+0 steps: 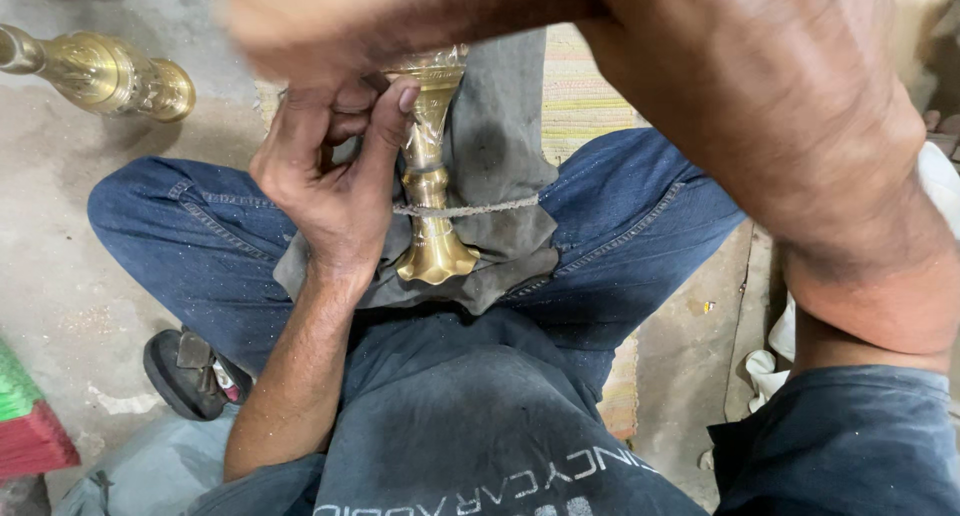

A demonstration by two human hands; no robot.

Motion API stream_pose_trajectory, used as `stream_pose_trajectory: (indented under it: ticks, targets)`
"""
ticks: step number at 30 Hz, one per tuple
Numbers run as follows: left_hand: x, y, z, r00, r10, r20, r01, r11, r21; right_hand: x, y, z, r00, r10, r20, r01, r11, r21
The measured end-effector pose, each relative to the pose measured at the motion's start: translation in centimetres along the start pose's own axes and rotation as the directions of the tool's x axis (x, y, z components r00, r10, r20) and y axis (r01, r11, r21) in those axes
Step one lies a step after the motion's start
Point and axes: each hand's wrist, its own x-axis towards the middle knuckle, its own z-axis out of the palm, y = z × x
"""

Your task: The person uses a chisel and hammer to engrave decorative patterns on a brass vessel. They repeatedly strike the chisel against the surface, rotating the object to work on different sides.

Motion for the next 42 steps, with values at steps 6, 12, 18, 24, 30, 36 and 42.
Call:
stream_pose_trajectory:
  ticks: [6,12,18,24,30,36,42]
  targets:
    - [0.05,0.63,0.25,1.000,-0.017,-0.002,0.017,1.000,-0.025,-0.26,-0.11,0.15,1.000,0.002,0.002,-0.002,1.000,-0.012]
    - [0.16,0.88,0.30,0.999,-0.037,-0.014,0.037,0.999,-0.006,-0.31,-0.26,0.20,1.000,-0.003,0.003,0.003,1.000,-0.022]
    - [-0.09,0.92,0.36,1.000,-0.031,0.000,0.031,0.999,-0.029,-0.55,-0.19,0.25,1.000,-0.003,0.002,0.003,1.000,-0.026]
    - [0.10,0.76,0.63,0.997,0.070,-0.029,-0.069,0.997,0.041,-0.57,-0.13,0.28,1.000,-0.013,0.002,0.013,0.999,-0.035]
    - [-0.37,0.46,0.69,0.999,0.048,-0.013,-0.048,0.999,0.012,-0.65,-0.20,0.34,1.000,-0.011,0.008,0.011,0.999,-0.042]
    - [-0.73,0.21,0.58,0.999,0.052,-0.017,-0.052,0.999,0.016,-0.72,-0.44,0.39,1.000,-0.010,0.008,0.011,0.998,-0.058]
    - [-0.77,0.14,0.78,0.996,0.090,-0.021,-0.089,0.993,0.079,-0.88,-0.57,0.72,1.000,-0.016,-0.003,0.015,0.997,-0.082]
